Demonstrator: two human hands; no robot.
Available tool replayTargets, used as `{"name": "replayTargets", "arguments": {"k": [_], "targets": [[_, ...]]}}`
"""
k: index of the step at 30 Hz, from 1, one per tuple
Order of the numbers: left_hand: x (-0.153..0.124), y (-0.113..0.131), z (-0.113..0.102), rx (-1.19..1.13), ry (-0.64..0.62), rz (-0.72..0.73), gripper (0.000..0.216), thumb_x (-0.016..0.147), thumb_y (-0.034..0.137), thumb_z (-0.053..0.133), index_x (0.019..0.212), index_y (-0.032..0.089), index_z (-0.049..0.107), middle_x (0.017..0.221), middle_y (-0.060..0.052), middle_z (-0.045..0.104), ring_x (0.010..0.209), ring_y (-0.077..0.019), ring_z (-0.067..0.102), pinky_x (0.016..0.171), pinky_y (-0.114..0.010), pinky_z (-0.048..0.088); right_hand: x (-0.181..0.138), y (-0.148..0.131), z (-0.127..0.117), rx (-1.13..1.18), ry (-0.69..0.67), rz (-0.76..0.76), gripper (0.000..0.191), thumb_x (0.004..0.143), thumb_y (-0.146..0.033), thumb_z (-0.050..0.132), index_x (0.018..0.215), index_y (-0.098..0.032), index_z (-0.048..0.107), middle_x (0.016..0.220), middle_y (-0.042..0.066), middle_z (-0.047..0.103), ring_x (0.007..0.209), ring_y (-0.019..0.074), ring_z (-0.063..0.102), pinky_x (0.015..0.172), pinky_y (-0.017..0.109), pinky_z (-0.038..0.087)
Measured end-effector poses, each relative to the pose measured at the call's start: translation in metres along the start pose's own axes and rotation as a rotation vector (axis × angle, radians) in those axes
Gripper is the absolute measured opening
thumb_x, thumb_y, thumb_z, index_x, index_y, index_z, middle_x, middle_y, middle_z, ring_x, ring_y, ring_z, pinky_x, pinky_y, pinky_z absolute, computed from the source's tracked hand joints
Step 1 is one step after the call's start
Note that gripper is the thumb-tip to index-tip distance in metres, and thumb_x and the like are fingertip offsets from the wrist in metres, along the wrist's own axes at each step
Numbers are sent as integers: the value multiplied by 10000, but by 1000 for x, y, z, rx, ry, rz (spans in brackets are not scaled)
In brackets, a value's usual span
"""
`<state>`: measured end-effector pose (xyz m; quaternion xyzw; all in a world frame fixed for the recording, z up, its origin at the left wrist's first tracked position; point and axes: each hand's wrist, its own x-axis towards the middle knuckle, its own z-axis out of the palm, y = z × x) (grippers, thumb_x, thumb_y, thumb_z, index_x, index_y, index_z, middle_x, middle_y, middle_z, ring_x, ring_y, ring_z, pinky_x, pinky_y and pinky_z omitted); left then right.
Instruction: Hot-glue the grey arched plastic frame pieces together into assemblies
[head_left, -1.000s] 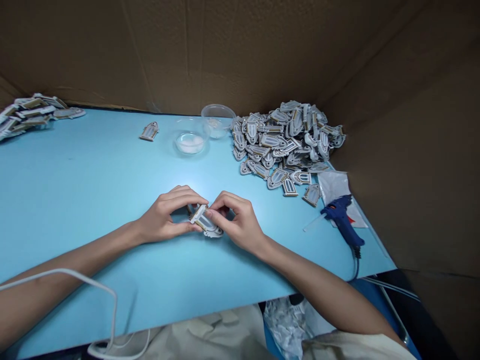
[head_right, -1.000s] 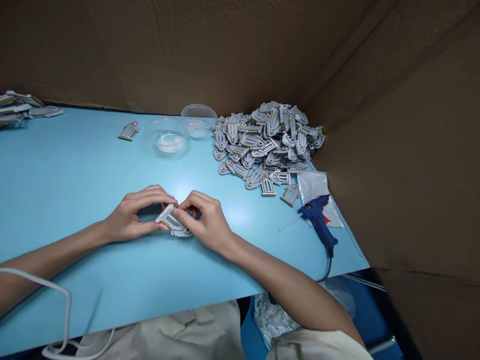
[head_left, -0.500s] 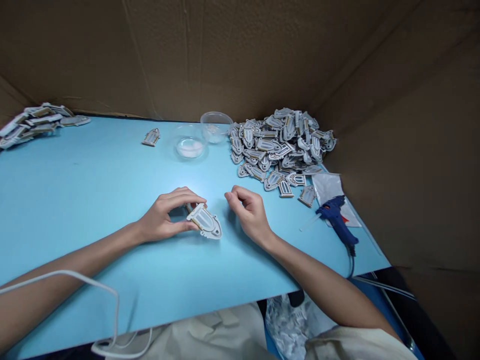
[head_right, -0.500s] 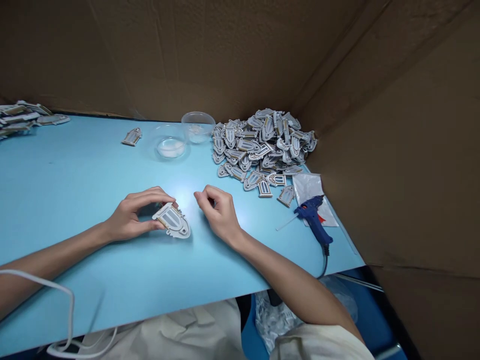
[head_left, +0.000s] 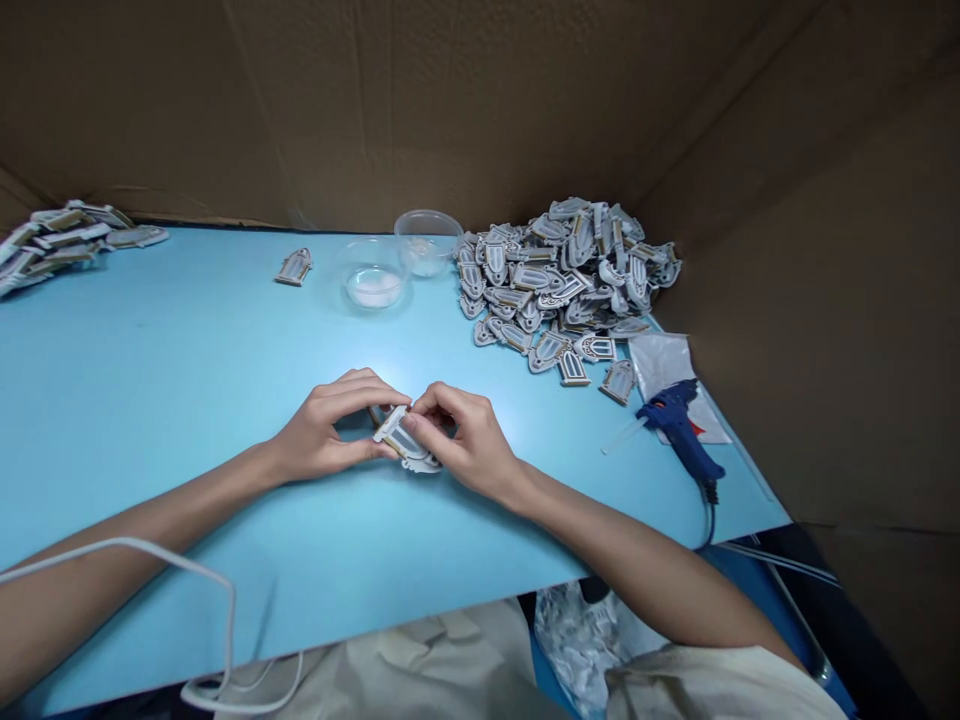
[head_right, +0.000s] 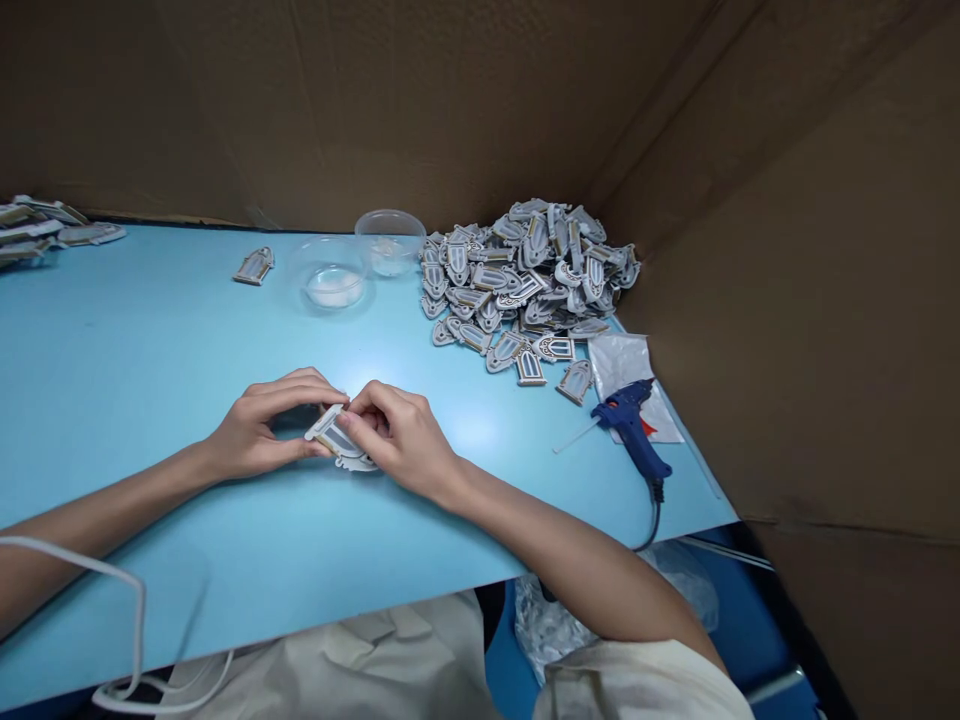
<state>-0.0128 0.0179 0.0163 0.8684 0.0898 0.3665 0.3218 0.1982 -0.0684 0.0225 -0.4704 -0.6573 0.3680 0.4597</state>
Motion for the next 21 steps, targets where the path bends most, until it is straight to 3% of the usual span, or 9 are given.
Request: {"name": "replayTargets", "arguments": {"k": [3, 6, 9, 12, 16, 18, 21], "targets": [[0, -1, 0, -13, -9, 14, 452, 953, 440, 814, 1314, 184, 722, 965, -94, 789, 879, -219, 706, 803, -368, 561, 4, 1, 1, -9, 20, 21, 357, 1034, -383, 594, 727, -219, 512, 648, -52, 487, 589, 110, 410, 596, 266, 331], [0, -2, -1, -24, -11, -6, 466, 961, 395, 813, 1371, 200, 706, 1008, -96, 794, 905, -215, 697, 823, -362, 562, 9, 9, -8, 70, 91, 156, 520, 1035, -479, 602, 623, -232, 403, 577, -65, 369, 547, 105, 343, 558, 276, 276], [-3, -4, 0, 35, -25, -80, 456, 988, 398, 779, 1410, 244, 702, 1153, -111, 780, 1027, -242, 681, 915, -397, 562, 17, 19, -26, 355, 188, 298, 564, 949, -564, 729, 581, -226, 468, 542, -58, 413, 511, 110, 390, 534, 275, 320], [-7, -8, 4, 181, -43, -225, 424, 1029, 421, 711, 1441, 319, 696, 1337, -107, 705, 1203, -285, 618, 1051, -462, 528, 24, 21, -43, 752, 286, 345, 446, 879, -477, 829, 631, -217, 565, 586, -40, 505, 570, 137, 521, 613, 280, 461], [-8, -8, 12, 327, -58, -291, 498, 1056, 399, 657, 1548, 341, 598, 1492, -110, 616, 1351, -325, 540, 1138, -510, 464, 27, 12, -46, 1082, 301, 393, 397, 985, -305, 688, 639, -223, 511, 609, -35, 477, 625, 148, 557, 720, 285, 537], [-5, -3, 16, 327, -9, -235, 445, 1061, 387, 653, 1498, 302, 634, 1422, -117, 666, 1292, -312, 585, 1090, -482, 474, 25, 9, -39, 1137, 254, 413, 406, 1014, -268, 629, 634, -223, 492, 610, -30, 470, 636, 155, 570, 736, 287, 546], [2, 11, 21, 232, 103, -147, 228, 1067, 339, 655, 1259, 237, 724, 1136, -85, 764, 1047, -246, 679, 940, -400, 502, 19, 6, -27, 1157, 140, 439, 403, 1027, -280, 617, 646, -224, 498, 633, -25, 484, 673, 168, 612, 764, 296, 557]]}}
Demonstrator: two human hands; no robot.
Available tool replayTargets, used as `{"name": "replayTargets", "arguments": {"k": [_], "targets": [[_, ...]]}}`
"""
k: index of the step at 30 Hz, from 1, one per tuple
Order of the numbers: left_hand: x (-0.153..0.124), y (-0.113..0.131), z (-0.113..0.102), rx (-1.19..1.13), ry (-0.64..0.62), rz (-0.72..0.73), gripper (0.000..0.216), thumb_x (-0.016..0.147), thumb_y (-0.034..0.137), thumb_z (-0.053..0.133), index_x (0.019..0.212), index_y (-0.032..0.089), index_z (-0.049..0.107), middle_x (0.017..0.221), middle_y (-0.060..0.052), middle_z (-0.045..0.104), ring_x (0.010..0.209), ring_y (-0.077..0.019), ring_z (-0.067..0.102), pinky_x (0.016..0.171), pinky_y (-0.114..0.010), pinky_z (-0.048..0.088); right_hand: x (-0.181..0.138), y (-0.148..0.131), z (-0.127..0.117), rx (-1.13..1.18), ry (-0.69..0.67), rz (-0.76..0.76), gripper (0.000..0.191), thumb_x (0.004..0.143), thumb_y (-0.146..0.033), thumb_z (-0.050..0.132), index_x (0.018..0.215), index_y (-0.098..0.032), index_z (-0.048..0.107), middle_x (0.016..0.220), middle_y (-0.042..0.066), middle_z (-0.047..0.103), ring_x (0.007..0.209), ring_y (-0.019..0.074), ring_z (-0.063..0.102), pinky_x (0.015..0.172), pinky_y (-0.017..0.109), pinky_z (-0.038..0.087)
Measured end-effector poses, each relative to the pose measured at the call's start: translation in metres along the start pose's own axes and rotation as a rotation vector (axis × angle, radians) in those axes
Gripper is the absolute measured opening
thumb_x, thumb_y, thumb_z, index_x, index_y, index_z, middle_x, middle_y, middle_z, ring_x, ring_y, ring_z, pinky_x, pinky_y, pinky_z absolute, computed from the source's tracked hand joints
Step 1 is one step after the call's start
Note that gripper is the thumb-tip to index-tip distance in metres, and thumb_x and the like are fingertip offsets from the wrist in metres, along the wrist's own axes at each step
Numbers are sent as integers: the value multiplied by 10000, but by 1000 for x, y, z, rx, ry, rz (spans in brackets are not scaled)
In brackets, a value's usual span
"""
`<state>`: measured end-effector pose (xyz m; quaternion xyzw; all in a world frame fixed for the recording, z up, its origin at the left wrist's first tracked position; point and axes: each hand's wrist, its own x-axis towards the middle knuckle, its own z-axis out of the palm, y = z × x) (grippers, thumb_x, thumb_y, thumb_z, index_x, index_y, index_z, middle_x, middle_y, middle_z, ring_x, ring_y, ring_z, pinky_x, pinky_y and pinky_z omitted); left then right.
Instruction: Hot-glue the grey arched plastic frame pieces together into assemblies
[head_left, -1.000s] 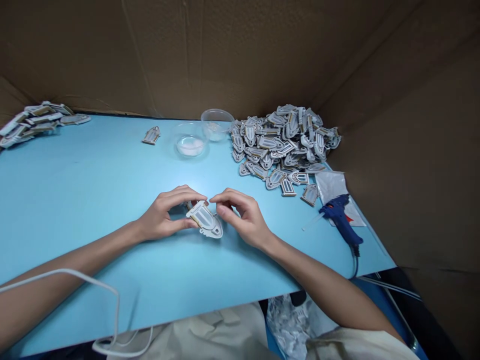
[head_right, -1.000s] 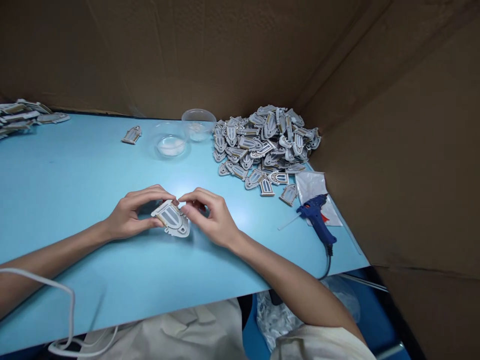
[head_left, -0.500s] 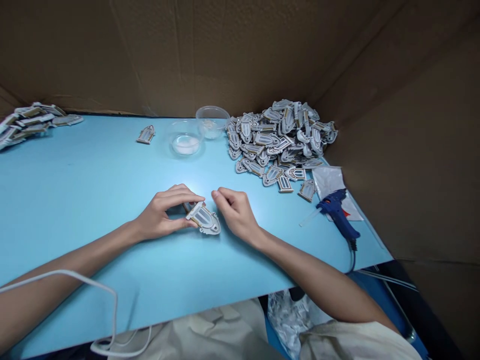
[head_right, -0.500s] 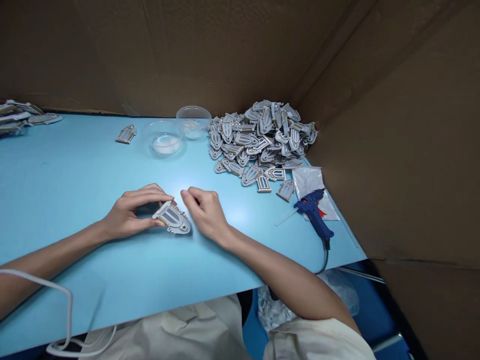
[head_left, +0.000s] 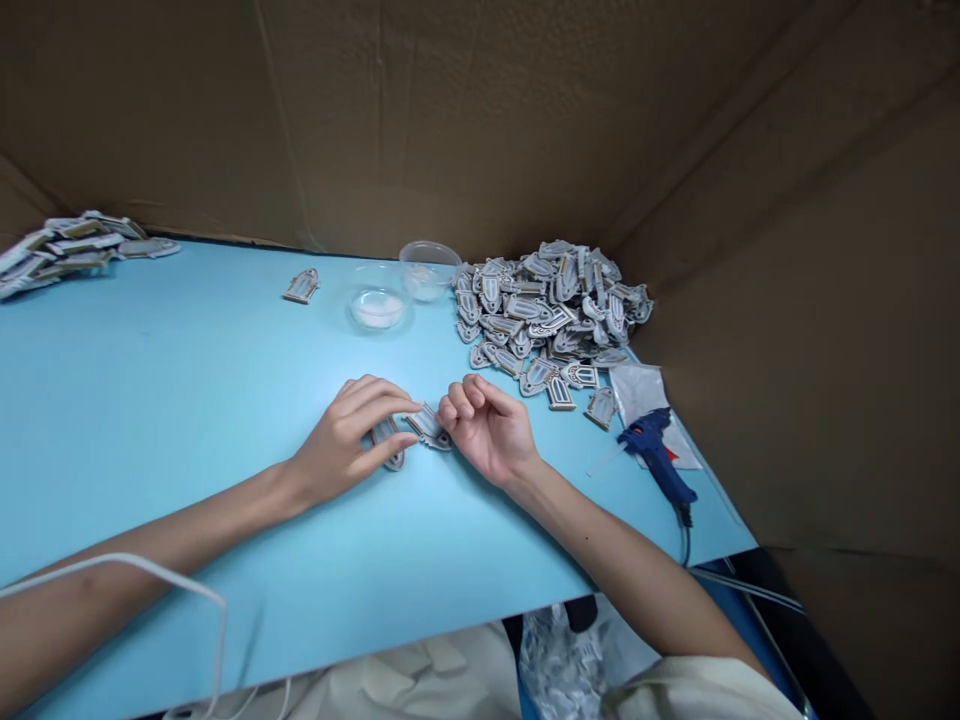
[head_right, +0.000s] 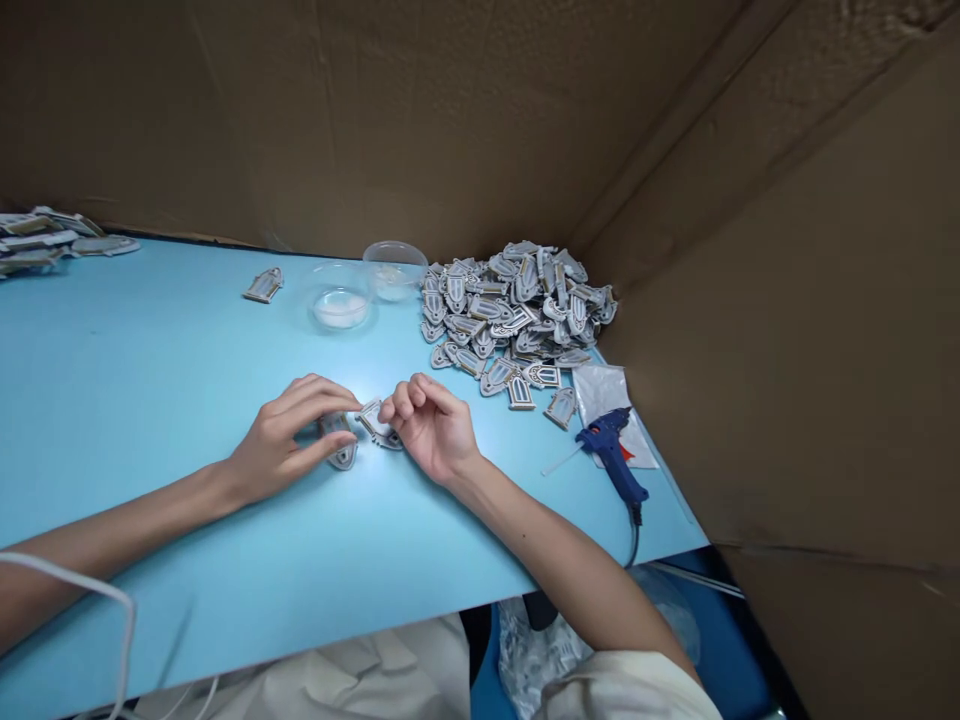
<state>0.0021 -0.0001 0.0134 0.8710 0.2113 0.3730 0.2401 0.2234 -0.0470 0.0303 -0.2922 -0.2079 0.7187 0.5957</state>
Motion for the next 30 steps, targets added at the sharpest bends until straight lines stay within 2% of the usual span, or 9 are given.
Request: {"name": "replayTargets", "arguments": {"k": [2, 5, 11, 16, 19, 24, 30], "targets": [[3, 9, 2, -63, 68, 28, 133, 1059, 326, 679, 1119, 214, 719, 980, -50, 767, 903, -206, 687, 854, -364, 498, -4, 6, 2, -16, -56, 34, 391, 1019, -302, 644, 657, -221, 521, 648, -23, 501, 709, 177, 648, 780, 299, 562], [5, 17, 4, -71, 120, 77, 112, 1050, 315, 702, 1010, 211, 690, 867, -13, 756, 801, -173, 670, 787, -343, 476, -9, 12, 4, -23, -123, 59, 365, 983, -328, 709, 669, -210, 565, 659, -18, 540, 754, 186, 690, 793, 301, 568], [2, 19, 2, -51, 153, 160, 174, 1089, 312, 632, 955, 206, 665, 823, -17, 766, 797, -172, 673, 775, -352, 483, -17, 15, 9, -74, -168, 100, 384, 950, -384, 777, 678, -211, 567, 678, -3, 618, 780, 198, 727, 805, 318, 577], [-1, 19, -2, -46, 151, 224, 146, 1100, 271, 595, 996, 198, 665, 828, -29, 755, 791, -176, 649, 771, -358, 499, -22, 13, 12, -88, -183, 125, 398, 923, -408, 821, 663, -209, 595, 665, 10, 671, 731, 195, 730, 766, 302, 566], [-2, 18, -2, -23, 132, 206, 136, 1093, 259, 606, 991, 198, 671, 830, -29, 756, 803, -181, 641, 772, -362, 494, -22, 13, 12, -91, -168, 111, 384, 911, -394, 831, 653, -208, 616, 672, 19, 697, 747, 202, 738, 773, 303, 560], [-1, 18, -4, 5, 116, 152, 54, 1043, 188, 670, 1012, 216, 705, 839, -8, 774, 818, -181, 661, 777, -362, 485, -22, 12, 11, -152, -136, 61, 367, 906, -388, 831, 656, -211, 630, 714, 34, 740, 835, 228, 767, 895, 350, 564], [10, 26, -12, 42, 118, 70, 92, 1009, 146, 687, 975, 222, 727, 812, 11, 755, 790, -168, 651, 769, -355, 470, -20, 8, 11, -62, -132, 90, 364, 854, -388, 876, 649, -208, 634, 784, 54, 783, 947, 248, 781, 929, 355, 570]]}}
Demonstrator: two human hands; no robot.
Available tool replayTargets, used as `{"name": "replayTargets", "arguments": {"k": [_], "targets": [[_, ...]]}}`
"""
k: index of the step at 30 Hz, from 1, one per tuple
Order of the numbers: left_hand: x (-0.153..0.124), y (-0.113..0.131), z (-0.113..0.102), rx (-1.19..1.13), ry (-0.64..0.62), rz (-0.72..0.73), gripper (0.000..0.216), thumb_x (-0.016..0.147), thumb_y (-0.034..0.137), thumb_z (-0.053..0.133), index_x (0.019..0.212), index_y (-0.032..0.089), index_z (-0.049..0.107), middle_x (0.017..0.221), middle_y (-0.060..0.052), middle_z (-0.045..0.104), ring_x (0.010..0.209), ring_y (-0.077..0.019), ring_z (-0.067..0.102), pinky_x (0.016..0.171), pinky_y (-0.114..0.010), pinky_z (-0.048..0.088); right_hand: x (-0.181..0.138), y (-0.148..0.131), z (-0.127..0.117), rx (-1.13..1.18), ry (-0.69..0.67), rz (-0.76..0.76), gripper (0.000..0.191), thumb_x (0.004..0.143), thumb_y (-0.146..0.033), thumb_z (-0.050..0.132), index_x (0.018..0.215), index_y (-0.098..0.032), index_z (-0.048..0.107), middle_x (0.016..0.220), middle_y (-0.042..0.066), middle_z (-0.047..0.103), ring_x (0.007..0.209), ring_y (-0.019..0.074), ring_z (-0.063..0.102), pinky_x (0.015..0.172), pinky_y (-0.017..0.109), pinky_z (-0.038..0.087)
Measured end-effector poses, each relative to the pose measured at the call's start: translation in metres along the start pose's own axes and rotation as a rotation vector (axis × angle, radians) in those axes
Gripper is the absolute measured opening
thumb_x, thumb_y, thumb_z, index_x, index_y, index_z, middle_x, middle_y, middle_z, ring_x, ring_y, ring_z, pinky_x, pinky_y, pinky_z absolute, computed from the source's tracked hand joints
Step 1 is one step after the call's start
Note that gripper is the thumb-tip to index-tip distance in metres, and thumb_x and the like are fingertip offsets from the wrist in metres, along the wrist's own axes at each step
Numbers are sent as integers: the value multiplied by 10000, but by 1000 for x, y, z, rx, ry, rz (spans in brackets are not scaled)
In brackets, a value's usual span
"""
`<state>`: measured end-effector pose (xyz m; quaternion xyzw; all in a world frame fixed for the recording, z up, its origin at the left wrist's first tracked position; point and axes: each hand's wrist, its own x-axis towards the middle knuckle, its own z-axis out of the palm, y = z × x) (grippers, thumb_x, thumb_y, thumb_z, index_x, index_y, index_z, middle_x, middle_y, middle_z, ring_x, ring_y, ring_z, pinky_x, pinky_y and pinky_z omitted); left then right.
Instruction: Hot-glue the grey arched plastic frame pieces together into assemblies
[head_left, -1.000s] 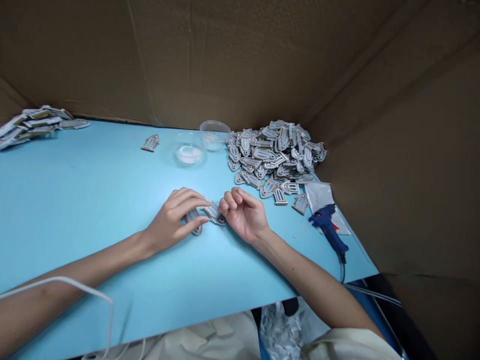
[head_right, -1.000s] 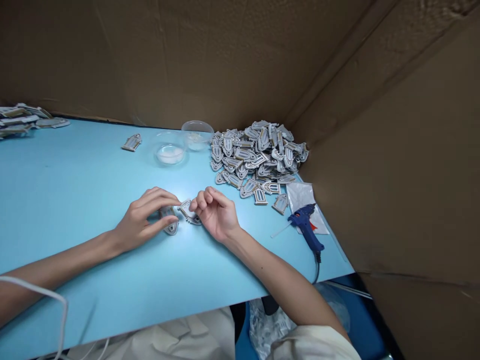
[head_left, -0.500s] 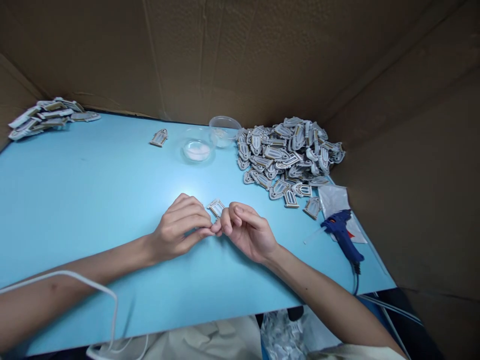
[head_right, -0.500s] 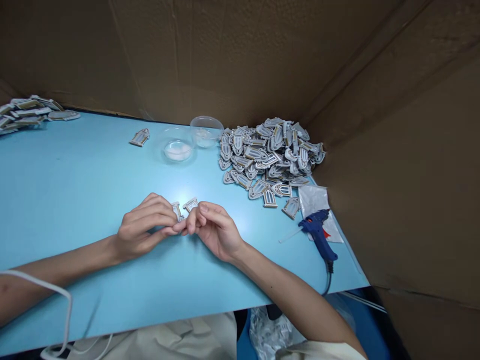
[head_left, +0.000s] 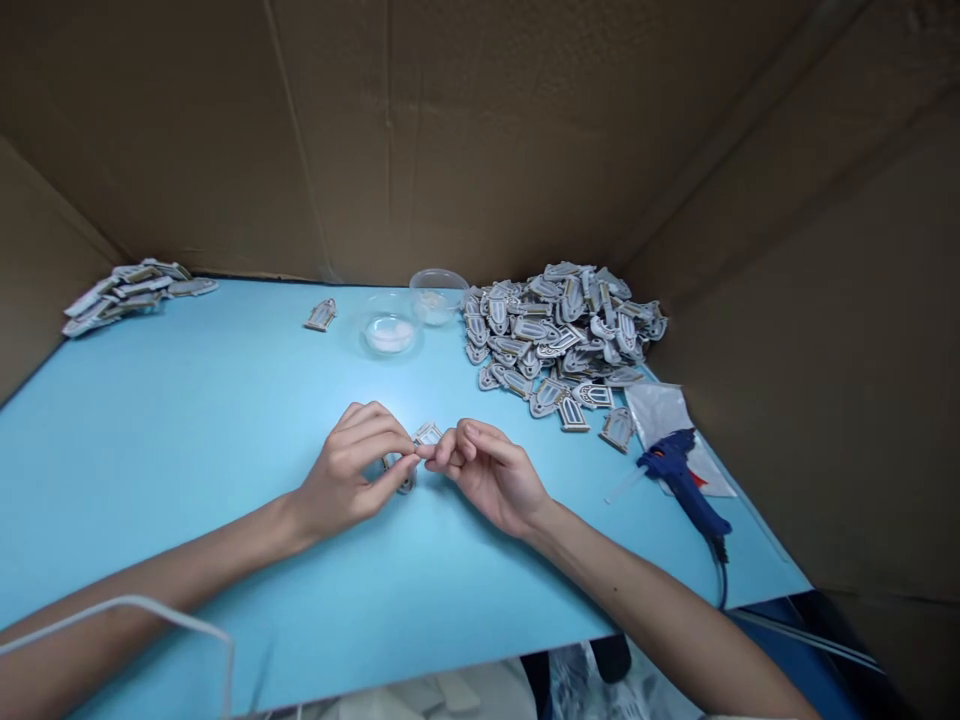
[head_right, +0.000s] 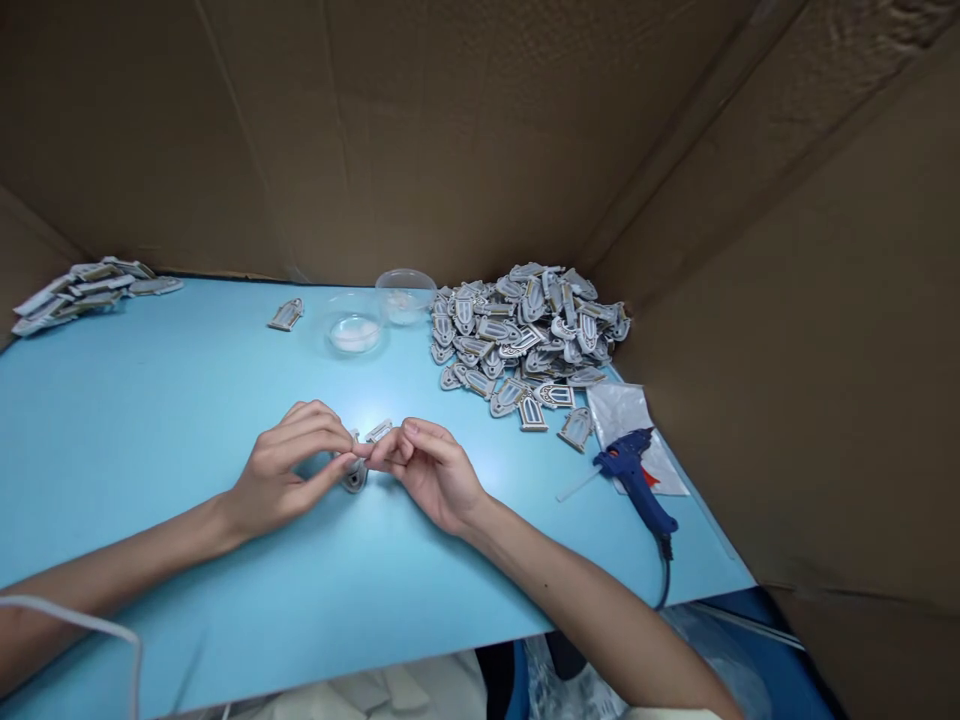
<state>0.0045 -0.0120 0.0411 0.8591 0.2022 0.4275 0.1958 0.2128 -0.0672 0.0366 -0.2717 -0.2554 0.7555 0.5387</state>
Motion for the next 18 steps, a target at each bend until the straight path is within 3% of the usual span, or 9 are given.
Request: {"name": "replayTargets", "arguments": {"k": [4, 7, 13, 15, 18], "targets": [[12, 2, -1, -29, -30, -32, 147, 1017, 173, 641, 890, 220, 699, 770, 9, 718, 773, -172, 627, 783, -358, 472, -1, -5, -4, 12, 14, -35, 377, 875, -399, 855, 665, -207, 608, 821, 48, 768, 983, 247, 777, 962, 370, 572], [34, -10, -2, -29, -11, -51, 250, 1038, 238, 549, 793, 219, 594, 731, 2, 652, 721, -170, 590, 759, -355, 465, 0, -13, -10, -53, 20, -102, 391, 885, -425, 831, 665, -204, 596, 775, 42, 722, 925, 253, 770, 933, 389, 575], [134, -73, 0, 248, 242, -22, 391, 1041, 345, 454, 673, 241, 371, 654, -3, 479, 676, -189, 480, 744, -373, 411, 8, -31, -25, -149, 137, -299, 354, 840, -422, 804, 640, -217, 596, 650, -1, 598, 680, 203, 653, 726, 351, 524], [167, -93, 4, 387, 146, -157, 389, 1034, 318, 477, 661, 235, 403, 697, -33, 521, 766, -222, 532, 816, -399, 432, 11, -35, -29, -195, 164, -349, 355, 818, -439, 796, 631, -224, 584, 635, -3, 578, 649, 197, 607, 685, 347, 494], [192, -109, 8, 493, -81, -361, 53, 943, 245, 621, 932, 207, 656, 973, -108, 666, 1005, -311, 604, 911, -452, 466, 12, -38, -37, -364, 198, -386, 368, 835, -478, 756, 638, -226, 576, 637, -1, 584, 643, 183, 558, 676, 334, 452]]}}
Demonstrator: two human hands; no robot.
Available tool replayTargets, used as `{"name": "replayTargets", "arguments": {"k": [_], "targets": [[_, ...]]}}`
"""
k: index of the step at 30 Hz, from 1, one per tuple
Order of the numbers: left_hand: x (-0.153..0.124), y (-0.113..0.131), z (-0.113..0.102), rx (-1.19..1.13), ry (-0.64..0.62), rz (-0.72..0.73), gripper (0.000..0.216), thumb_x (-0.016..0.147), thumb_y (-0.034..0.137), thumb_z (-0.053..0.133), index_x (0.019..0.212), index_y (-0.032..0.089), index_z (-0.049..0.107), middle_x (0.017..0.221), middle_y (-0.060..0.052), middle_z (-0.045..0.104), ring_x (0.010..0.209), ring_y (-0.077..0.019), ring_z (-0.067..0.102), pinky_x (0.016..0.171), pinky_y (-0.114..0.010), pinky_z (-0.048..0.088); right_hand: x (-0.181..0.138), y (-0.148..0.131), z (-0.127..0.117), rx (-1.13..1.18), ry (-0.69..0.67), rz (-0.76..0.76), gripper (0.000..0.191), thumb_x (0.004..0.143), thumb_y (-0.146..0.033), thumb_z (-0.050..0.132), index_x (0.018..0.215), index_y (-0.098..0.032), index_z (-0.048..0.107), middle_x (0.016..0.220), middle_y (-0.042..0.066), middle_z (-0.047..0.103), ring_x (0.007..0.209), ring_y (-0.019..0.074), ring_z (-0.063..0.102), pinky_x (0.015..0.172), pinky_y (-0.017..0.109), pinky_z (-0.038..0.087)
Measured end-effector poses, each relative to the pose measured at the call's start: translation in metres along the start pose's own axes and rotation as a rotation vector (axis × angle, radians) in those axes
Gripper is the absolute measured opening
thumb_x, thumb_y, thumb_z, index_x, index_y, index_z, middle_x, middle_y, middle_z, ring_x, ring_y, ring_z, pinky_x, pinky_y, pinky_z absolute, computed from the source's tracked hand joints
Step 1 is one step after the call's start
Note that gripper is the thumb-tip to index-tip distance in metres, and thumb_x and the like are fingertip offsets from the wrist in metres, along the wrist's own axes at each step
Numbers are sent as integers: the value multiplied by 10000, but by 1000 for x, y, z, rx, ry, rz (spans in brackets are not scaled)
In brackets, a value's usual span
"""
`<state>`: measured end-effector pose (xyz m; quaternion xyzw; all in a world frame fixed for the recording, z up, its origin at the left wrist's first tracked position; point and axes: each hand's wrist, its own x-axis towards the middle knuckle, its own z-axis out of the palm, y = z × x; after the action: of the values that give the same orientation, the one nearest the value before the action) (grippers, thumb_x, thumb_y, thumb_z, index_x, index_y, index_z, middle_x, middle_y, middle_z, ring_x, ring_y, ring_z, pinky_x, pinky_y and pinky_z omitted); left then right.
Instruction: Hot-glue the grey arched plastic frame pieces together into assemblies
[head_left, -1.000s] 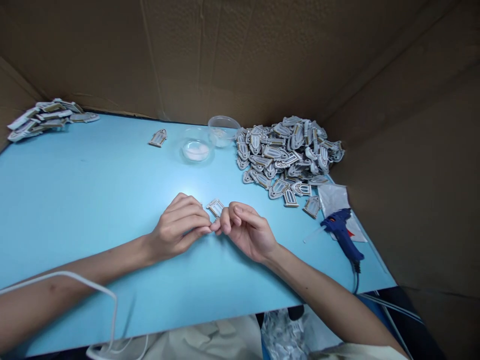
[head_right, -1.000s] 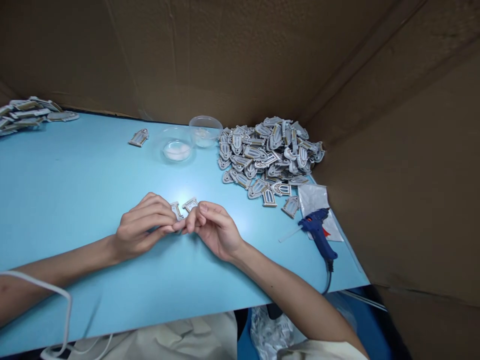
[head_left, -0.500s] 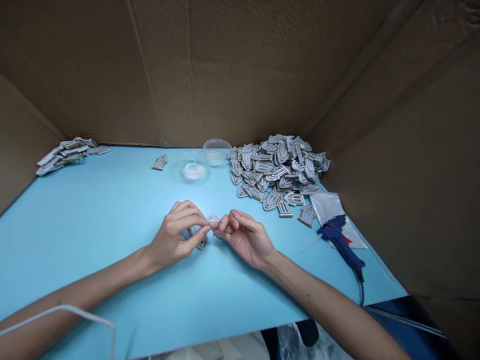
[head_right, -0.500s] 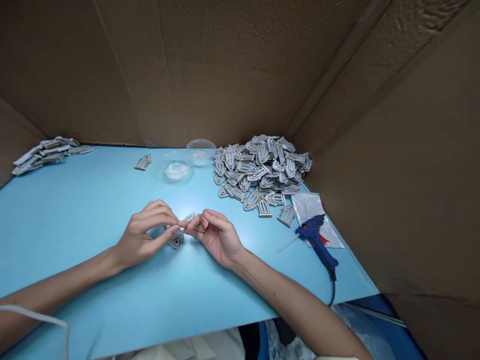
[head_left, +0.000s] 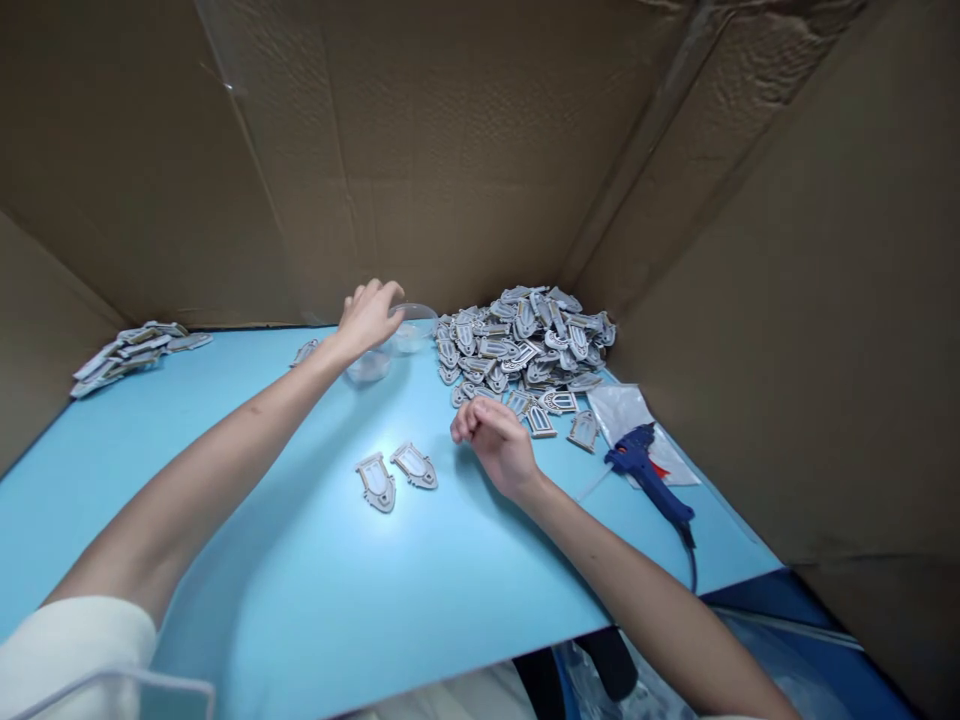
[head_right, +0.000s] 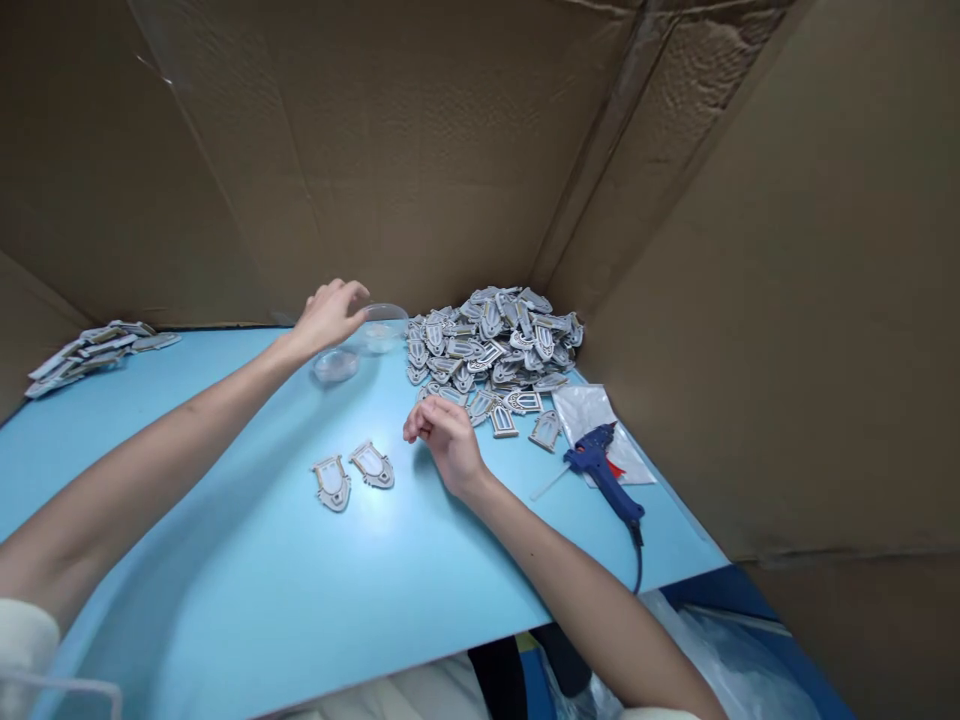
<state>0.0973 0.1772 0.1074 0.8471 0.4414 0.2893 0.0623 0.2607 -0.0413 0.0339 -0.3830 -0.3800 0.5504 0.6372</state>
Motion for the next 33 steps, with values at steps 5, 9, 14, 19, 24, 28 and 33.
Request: {"name": "replayTargets", "arguments": {"k": [5, 9, 14, 19, 24, 28, 33], "targets": [[-54, -3, -11, -31, -27, 48, 318, 972, 287, 633, 1274, 192, 660, 1183, -121, 677, 1135, -311, 626, 1020, -463, 481, -5, 6, -8, -834, -80, -125, 227, 906, -424, 733, 872, -201, 709, 857, 38, 673, 837, 218, 593, 815, 361, 450], [-160, 0, -21, -95, -99, 103, 405, 1040, 520, 577, 1287, 207, 643, 1143, -91, 661, 1082, -284, 651, 957, -433, 520, -15, 17, 3, -1313, -208, -142, 652, 812, -507, 888, 1329, -160, 694, 1170, 133, 655, 1127, 341, 592, 971, 464, 479], [-248, 2, -19, 112, -259, -1, 853, 731, 751, 839, 1343, 198, 623, 1245, -146, 627, 1101, -386, 623, 902, -523, 542, -19, 29, 17, -1454, -290, -136, 443, 926, -396, 774, 1299, -162, 718, 1145, 132, 645, 1079, 321, 602, 964, 456, 499], [-251, -1, -11, -28, -211, 69, 555, 796, 493, 844, 1223, 208, 634, 1233, -127, 668, 1136, -363, 635, 920, -489, 534, -19, 30, 16, -1425, -227, -163, 252, 881, -308, 751, 1100, -184, 757, 1034, 100, 665, 967, 286, 635, 873, 410, 505], [-251, 0, -14, -204, -68, 137, 595, 836, 358, 794, 1353, 196, 547, 1183, -108, 720, 1026, -297, 698, 881, -414, 520, -23, 29, 13, -1291, -138, -202, 307, 882, -372, 747, 1139, -205, 747, 983, 81, 694, 852, 256, 648, 798, 389, 501], [-252, 3, -18, -267, 9, 198, 613, 836, 347, 774, 1376, 178, 539, 1138, -108, 729, 974, -282, 707, 847, -398, 503, -27, 29, 13, -1315, -161, -208, 545, 895, -407, 755, 1388, -197, 662, 964, 73, 708, 831, 263, 639, 821, 409, 488], [-250, 4, -21, -319, 31, 230, 642, 808, 395, 789, 1366, 177, 558, 1096, -113, 741, 916, -283, 696, 820, -405, 486, -31, 25, 11, -1439, -272, -281, 582, 971, -550, 712, 1443, -213, 658, 1031, 114, 686, 950, 310, 613, 849, 437, 452]]}}
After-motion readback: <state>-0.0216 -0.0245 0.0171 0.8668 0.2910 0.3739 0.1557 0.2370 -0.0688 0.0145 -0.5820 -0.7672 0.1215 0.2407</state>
